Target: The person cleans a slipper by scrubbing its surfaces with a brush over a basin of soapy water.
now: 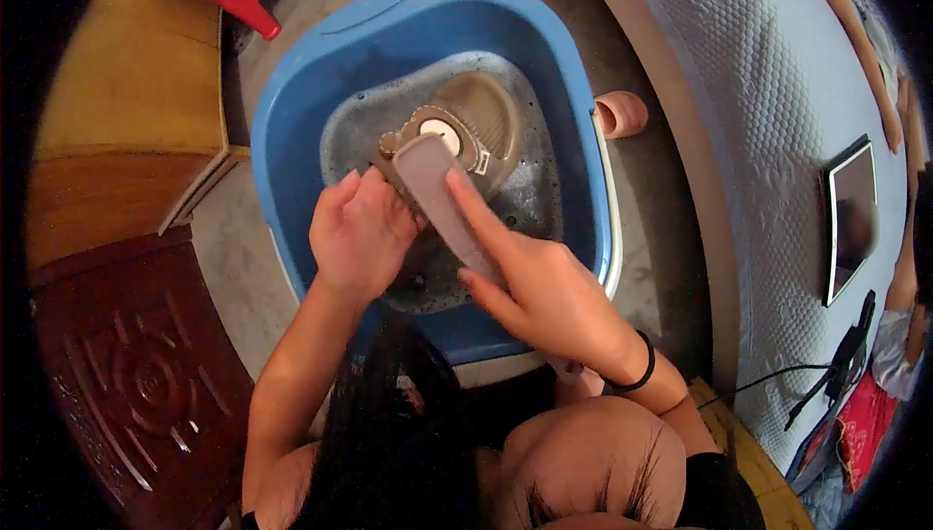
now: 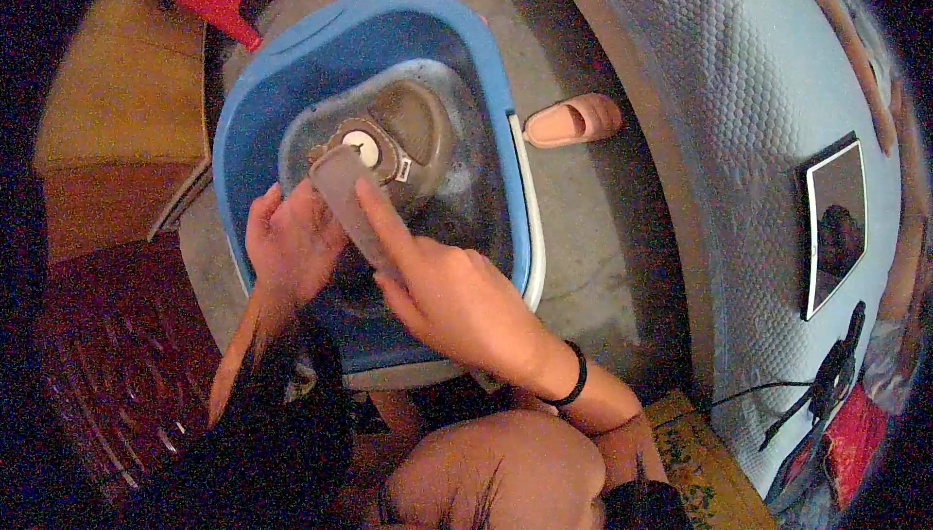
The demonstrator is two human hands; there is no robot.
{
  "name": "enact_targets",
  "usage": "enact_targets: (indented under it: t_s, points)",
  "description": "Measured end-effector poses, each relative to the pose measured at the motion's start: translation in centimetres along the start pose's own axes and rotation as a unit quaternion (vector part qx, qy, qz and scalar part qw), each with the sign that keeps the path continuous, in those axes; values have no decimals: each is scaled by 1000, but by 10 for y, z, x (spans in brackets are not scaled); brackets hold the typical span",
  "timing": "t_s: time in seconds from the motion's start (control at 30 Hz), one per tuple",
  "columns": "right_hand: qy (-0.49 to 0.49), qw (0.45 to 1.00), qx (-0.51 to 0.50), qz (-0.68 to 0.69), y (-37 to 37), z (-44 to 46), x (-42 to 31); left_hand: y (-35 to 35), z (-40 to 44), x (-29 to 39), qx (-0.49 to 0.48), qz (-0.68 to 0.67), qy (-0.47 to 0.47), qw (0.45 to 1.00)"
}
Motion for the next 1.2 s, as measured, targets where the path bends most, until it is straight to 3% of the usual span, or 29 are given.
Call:
enact_targets:
  t_s: [0.07,0.17,0.33,0.47,0.63,0.67,0.77,0.83,0.97,1.07,1.2]
  points:
    - [26,996,76,-25,-6,-1,4,5,0,-2,-84,-118,-26,989]
    - [55,990,132,-21,-14,-1,11,6,2,-2,5,11,1,1000]
    - [6,997,-68,31,7,-2,0,-12,-3,2,22,29,-13,999]
    - [43,999,-13,-14,5,0,3,-18,-3,1,45,15,-8,999]
    - [105,993,58,1,-6,-2,11,-1,2,-3,-48,-43,-26,998]
    - [97,995,20,4,-2,-1,9,1,1,-3,-74,-62,-33,995]
    - [62,995,-75,-15,9,-1,2,-16,-4,-1,62,30,-20,997]
    - [25,992,-110,-59,17,-2,-3,-20,-6,-1,57,26,-31,998]
    - [104,993,21,-40,0,-2,9,-13,0,-5,15,-9,-37,999]
    - [129,988,87,-18,-9,-2,17,-5,3,-7,35,18,-19,999]
    - [73,994,-74,-18,8,-1,5,-17,-2,-5,50,41,-30,997]
Point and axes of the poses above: each hand's wrist, its own z-axis towards the middle knuckle, its own y-axis out of the palm, x = y × z, the point moved 8 cm from there along z, towards the middle knuckle, and after that the axes turned 9 degrees about -z, right-handed, at the moved point
